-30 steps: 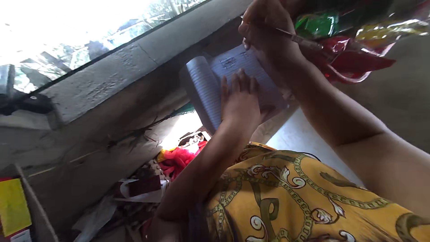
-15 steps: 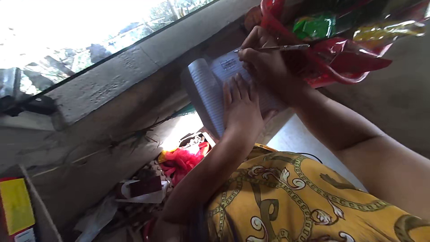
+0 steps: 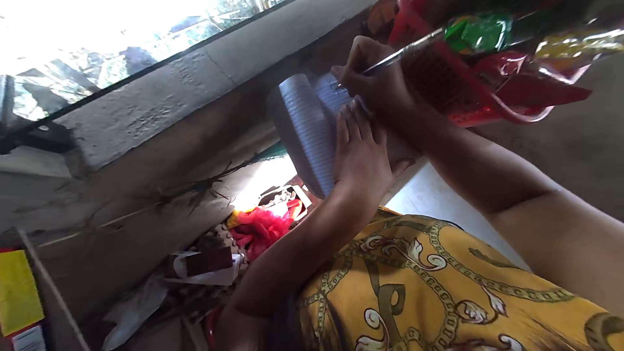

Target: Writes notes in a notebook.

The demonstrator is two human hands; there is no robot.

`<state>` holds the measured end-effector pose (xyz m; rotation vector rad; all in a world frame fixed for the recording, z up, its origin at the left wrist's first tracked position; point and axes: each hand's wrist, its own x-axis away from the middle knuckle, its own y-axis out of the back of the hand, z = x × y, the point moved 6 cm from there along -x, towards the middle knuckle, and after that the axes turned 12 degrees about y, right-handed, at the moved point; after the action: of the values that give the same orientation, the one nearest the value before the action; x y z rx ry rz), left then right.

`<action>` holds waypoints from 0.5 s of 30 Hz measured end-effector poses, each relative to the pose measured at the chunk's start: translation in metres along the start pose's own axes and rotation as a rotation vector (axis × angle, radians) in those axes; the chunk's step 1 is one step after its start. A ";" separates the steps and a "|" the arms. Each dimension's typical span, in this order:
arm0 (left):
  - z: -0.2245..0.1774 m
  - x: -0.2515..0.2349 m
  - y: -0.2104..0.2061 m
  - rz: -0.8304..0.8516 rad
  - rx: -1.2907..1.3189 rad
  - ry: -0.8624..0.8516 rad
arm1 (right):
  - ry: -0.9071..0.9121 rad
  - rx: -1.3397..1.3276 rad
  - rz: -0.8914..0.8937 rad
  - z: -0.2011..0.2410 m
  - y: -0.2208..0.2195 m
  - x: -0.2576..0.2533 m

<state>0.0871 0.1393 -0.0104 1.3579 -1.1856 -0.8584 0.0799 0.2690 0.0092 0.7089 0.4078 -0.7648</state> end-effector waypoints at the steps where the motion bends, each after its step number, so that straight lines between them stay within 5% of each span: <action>1: 0.000 0.000 0.000 0.002 -0.005 0.000 | -0.005 -0.004 -0.021 0.000 0.001 0.001; 15: 0.001 0.000 0.001 0.022 -0.011 -0.018 | -0.062 0.031 -0.009 0.000 0.002 0.000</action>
<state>0.0856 0.1391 -0.0096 1.3290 -1.2058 -0.8617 0.0809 0.2698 0.0101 0.7110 0.3434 -0.8008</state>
